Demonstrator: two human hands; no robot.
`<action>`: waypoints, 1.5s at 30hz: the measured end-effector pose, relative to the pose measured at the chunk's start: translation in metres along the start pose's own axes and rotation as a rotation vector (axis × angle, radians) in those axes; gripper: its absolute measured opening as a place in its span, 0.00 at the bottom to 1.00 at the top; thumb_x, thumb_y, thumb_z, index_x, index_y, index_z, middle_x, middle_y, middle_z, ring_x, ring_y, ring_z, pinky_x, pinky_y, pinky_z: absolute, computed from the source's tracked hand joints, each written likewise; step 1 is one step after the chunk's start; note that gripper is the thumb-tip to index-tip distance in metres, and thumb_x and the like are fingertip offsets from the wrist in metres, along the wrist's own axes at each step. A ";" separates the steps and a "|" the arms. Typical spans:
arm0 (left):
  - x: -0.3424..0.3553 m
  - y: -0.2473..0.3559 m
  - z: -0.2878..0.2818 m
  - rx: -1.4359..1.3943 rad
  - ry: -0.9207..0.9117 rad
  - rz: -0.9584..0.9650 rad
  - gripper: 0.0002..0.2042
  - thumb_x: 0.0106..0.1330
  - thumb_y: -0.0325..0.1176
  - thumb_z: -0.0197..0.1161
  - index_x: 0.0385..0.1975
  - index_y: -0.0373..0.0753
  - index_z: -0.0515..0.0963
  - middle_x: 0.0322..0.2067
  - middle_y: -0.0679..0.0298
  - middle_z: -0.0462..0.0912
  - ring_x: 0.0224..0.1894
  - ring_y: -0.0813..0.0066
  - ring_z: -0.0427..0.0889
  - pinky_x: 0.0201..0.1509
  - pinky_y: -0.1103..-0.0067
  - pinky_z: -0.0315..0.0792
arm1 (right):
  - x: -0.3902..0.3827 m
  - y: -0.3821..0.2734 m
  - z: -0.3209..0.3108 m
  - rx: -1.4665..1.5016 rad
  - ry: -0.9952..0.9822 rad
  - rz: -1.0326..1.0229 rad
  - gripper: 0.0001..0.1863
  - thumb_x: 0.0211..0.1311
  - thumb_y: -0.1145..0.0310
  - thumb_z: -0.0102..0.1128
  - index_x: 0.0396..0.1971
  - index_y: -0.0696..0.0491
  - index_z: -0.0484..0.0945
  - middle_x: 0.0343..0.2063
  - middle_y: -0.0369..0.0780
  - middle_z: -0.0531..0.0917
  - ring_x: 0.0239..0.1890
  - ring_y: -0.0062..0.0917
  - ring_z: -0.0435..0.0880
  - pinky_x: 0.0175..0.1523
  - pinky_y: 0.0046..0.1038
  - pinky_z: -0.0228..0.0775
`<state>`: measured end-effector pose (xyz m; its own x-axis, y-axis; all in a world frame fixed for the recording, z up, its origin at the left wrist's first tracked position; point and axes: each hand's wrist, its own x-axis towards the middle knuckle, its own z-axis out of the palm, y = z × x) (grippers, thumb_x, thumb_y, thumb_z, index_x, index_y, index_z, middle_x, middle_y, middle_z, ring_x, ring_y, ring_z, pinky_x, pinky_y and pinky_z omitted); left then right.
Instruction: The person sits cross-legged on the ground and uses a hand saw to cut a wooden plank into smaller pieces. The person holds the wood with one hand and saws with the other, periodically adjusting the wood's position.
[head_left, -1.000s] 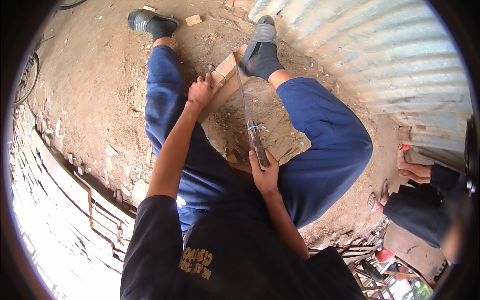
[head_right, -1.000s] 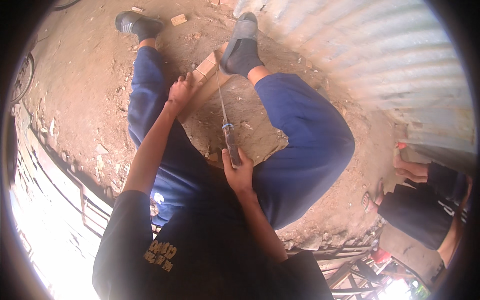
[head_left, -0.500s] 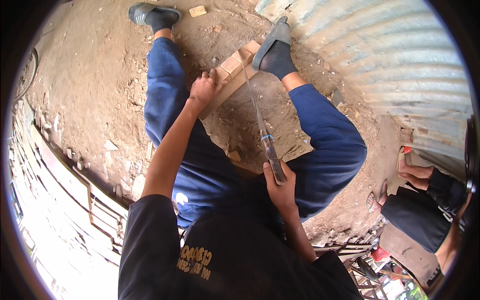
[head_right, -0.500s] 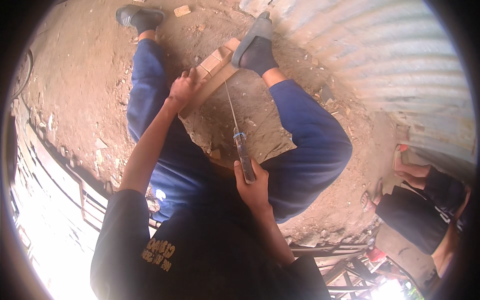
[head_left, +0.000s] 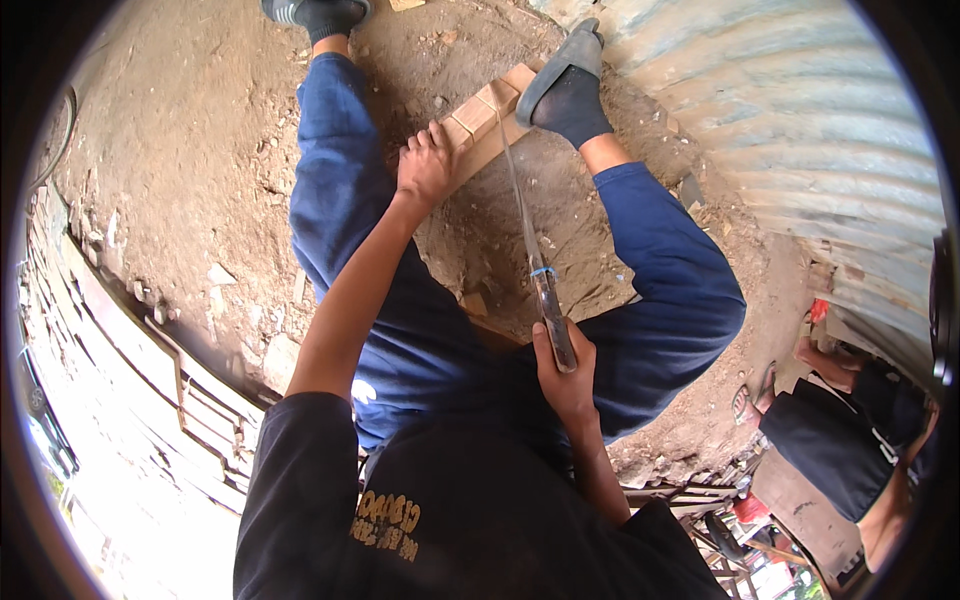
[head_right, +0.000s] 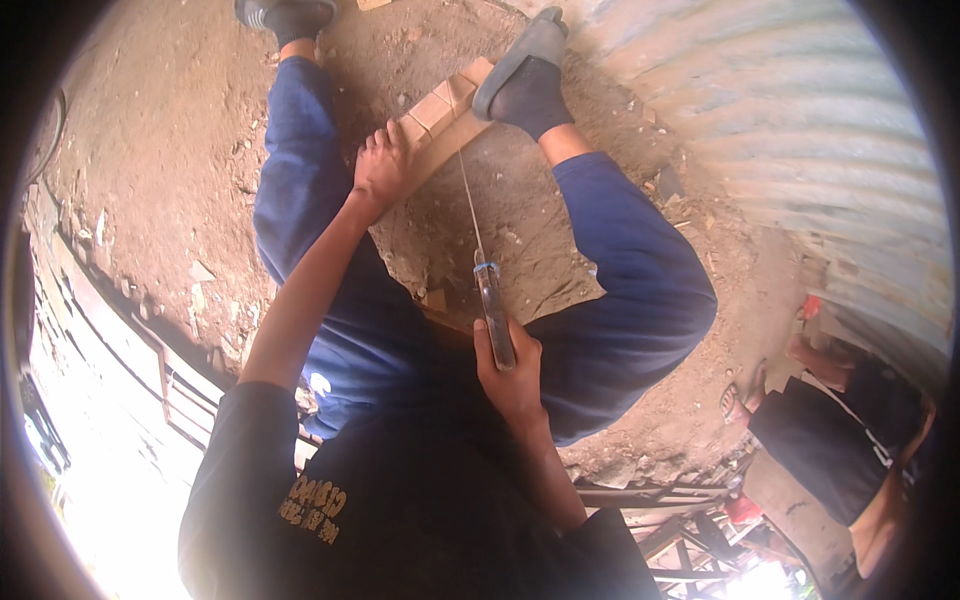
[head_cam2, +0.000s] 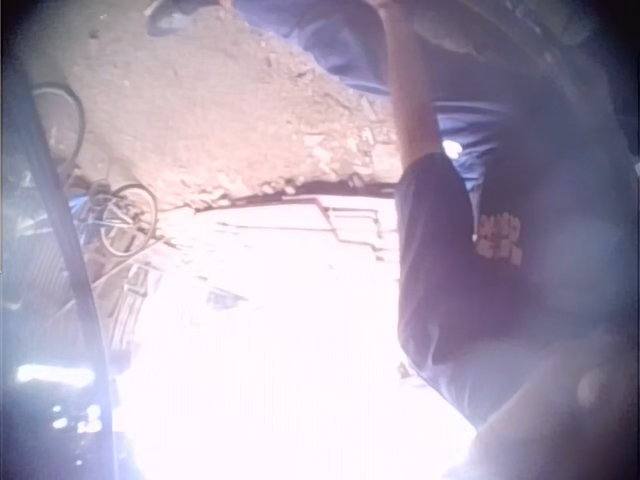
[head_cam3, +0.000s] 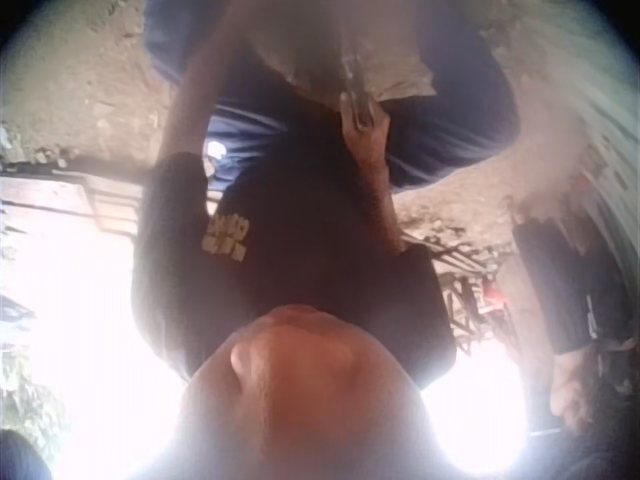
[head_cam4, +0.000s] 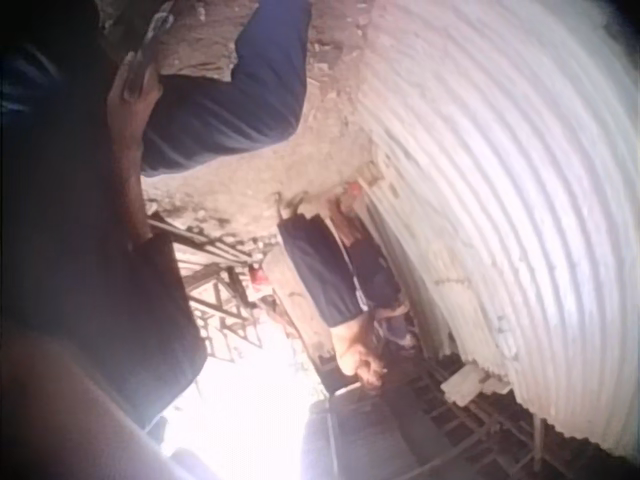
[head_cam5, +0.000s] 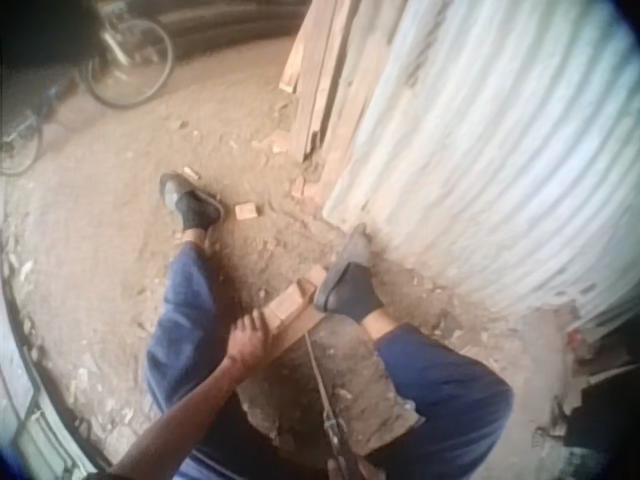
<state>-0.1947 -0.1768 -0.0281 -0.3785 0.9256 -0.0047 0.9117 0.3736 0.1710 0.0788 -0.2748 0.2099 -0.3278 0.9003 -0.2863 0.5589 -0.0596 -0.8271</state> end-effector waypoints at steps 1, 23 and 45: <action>0.000 0.004 -0.002 -0.011 -0.064 -0.012 0.38 0.70 0.63 0.50 0.58 0.27 0.65 0.46 0.46 0.79 0.48 0.53 0.83 0.46 0.65 0.80 | 0.002 0.001 0.000 0.003 0.008 0.006 0.09 0.66 0.75 0.61 0.27 0.59 0.73 0.15 0.39 0.70 0.20 0.15 0.64 0.24 0.26 0.62; 0.009 -0.004 -0.016 -0.128 -0.156 -0.023 0.41 0.63 0.65 0.58 0.57 0.27 0.65 0.47 0.42 0.79 0.48 0.42 0.81 0.51 0.61 0.78 | 0.023 -0.014 0.009 -0.130 -0.007 -0.012 0.07 0.66 0.75 0.62 0.30 0.60 0.74 0.16 0.44 0.73 0.16 0.22 0.69 0.24 0.27 0.64; 0.012 -0.005 -0.009 -0.103 -0.196 -0.002 0.40 0.66 0.65 0.54 0.60 0.29 0.66 0.49 0.47 0.78 0.51 0.52 0.80 0.53 0.63 0.76 | 0.028 -0.018 0.014 -0.138 0.008 -0.042 0.09 0.65 0.75 0.63 0.28 0.59 0.72 0.16 0.47 0.73 0.15 0.35 0.72 0.24 0.31 0.64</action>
<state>-0.2049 -0.1676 -0.0203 -0.3330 0.9226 -0.1949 0.8860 0.3768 0.2701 0.0487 -0.2544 0.2095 -0.3470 0.9043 -0.2487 0.6442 0.0371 -0.7639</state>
